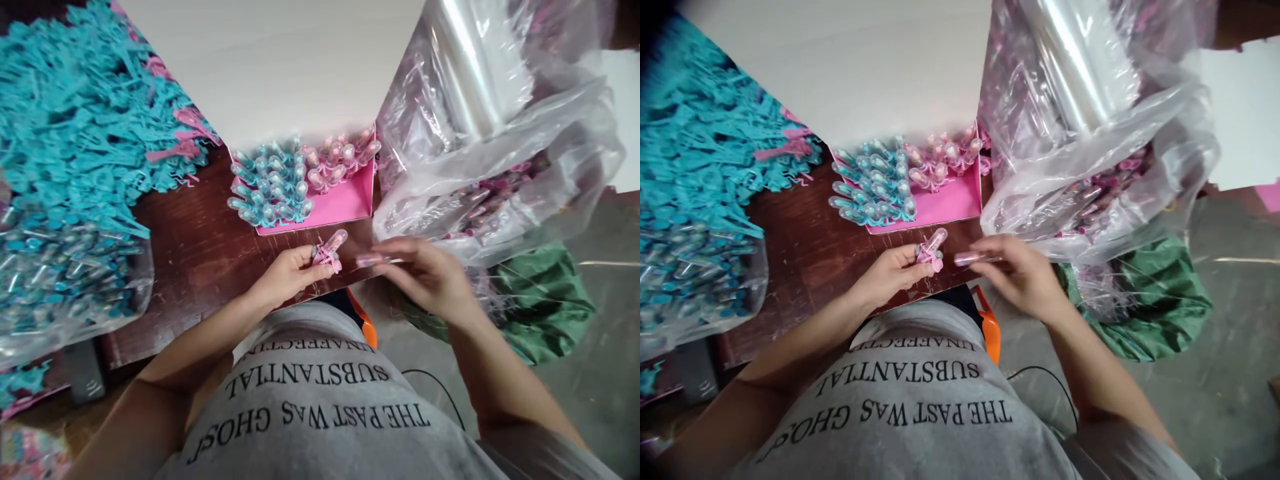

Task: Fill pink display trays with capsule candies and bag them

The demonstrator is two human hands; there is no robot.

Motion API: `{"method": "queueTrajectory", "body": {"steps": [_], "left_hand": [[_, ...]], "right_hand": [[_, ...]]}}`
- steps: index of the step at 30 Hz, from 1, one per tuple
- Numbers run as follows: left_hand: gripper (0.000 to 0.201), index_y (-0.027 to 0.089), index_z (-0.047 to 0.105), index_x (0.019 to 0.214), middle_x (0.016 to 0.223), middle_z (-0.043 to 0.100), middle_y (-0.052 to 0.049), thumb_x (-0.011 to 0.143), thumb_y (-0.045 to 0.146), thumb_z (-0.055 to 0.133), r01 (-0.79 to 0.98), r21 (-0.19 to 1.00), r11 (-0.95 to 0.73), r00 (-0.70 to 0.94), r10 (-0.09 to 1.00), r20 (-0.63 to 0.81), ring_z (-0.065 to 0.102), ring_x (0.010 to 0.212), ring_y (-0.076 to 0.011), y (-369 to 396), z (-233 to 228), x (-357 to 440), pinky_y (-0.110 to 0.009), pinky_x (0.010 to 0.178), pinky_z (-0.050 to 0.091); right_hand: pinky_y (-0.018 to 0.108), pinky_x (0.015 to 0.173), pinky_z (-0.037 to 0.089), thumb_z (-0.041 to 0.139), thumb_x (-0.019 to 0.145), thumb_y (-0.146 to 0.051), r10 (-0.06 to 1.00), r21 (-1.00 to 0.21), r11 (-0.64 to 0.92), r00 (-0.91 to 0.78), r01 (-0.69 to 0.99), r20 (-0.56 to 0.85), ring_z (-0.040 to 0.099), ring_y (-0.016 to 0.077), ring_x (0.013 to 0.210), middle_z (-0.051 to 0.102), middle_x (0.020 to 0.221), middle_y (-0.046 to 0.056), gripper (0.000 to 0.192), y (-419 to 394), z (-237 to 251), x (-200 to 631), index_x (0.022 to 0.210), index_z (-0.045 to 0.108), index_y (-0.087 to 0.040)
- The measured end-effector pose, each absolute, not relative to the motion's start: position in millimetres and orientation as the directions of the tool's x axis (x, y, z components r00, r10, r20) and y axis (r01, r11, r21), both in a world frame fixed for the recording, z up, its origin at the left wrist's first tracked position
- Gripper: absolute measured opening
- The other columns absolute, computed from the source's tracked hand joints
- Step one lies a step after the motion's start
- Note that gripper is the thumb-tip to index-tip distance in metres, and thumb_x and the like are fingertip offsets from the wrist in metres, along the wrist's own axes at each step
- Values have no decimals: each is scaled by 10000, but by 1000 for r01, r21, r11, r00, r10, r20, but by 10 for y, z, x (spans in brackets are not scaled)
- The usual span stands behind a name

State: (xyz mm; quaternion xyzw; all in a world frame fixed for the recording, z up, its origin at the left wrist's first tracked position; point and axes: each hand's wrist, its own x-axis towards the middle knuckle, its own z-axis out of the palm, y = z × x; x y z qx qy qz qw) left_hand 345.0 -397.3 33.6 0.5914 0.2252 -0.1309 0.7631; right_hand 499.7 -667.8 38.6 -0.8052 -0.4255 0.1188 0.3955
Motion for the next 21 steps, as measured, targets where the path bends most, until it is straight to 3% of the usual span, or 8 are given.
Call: {"method": "queueTrajectory", "body": {"steps": [5, 8, 10, 13, 15, 17, 19, 21], "left_hand": [[263, 209, 824, 1071, 1016, 815, -36, 871, 377, 859, 419, 876, 237, 895, 56, -443, 721, 881, -154, -3995, 373, 3444, -301, 870, 596], [254, 203, 814, 1082, 1079, 818, -45, 914, 392, 817, 355, 930, 97, 920, 140, -366, 730, 949, -178, -4031, 312, 3400, -321, 908, 602], [235, 200, 798, 1086, 1052, 815, -49, 954, 394, 784, 308, 950, -55, 936, 198, -292, 731, 937, -187, -4048, 261, 3352, -313, 863, 603], [160, 202, 773, 1055, 1000, 807, -60, 1015, 349, 725, 181, 909, -375, 964, 253, -87, 731, 893, -189, -4038, 199, 3279, -306, 823, 594], [150, 198, 748, 999, 946, 790, -60, 1041, 332, 697, 76, 814, -576, 969, 234, 75, 734, 868, -189, -4013, 184, 3255, -303, 807, 587], [173, 197, 716, 967, 888, 767, -45, 1059, 340, 681, 8, 737, -676, 966, 195, 168, 734, 832, -183, -3992, 198, 3264, -290, 770, 579], [170, 205, 689, 997, 865, 756, -27, 1066, 360, 679, 1, 707, -707, 965, 187, 186, 730, 790, -175, -3986, 241, 3302, -280, 734, 579], [198, 210, 660, 1062, 890, 765, -26, 1046, 400, 713, 20, 692, -722, 969, 184, 164, 747, 795, -185, -3980, 308, 3366, -285, 724, 596]], "right_hand": [[359, 911, 648, 756, 1019, -405, 813, -808, -166, 541, 566, 212, 778, 212, 1044, 812, 1102, 68, 256, -6248, 452, 4791, 1237, 771, -271], [324, 887, 647, 747, 1028, -289, 813, -829, -47, 503, 558, 293, 784, 182, 1003, 821, 1095, 53, 197, -6095, 413, 4737, 1222, 760, -262], [320, 860, 645, 743, 1030, -294, 811, -851, -53, 520, 522, 269, 783, 177, 965, 819, 1079, 54, 169, -6062, 374, 4689, 1191, 762, -248], [301, 734, 636, 707, 1050, -428, 804, -943, -187, 594, 274, 13, 772, 164, 811, 802, 969, 42, 227, -6054, 314, 4616, 1128, 754, -220], [271, 624, 609, 674, 1052, -532, 773, -960, -277, 601, 34, -202, 742, 143, 683, 768, 860, 20, 334, -6042, 291, 4582, 1060, 729, -203], [263, 609, 608, 669, 1037, -591, 754, -952, -291, 589, -96, -290, 724, 134, 661, 747, 833, 11, 392, -6015, 306, 4571, 1018, 707, -201], [286, 694, 640, 752, 981, -594, 781, -973, -225, 586, -56, -214, 740, 147, 762, 775, 964, 31, 407, -5980, 373, 4592, 1113, 709, -211], [319, 810, 655, 828, 936, -541, 826, -985, -138, 560, 100, -59, 759, 170, 899, 787, 1143, 55, 456, -5956, 488, 4661, 1247, 700, -233]]}}
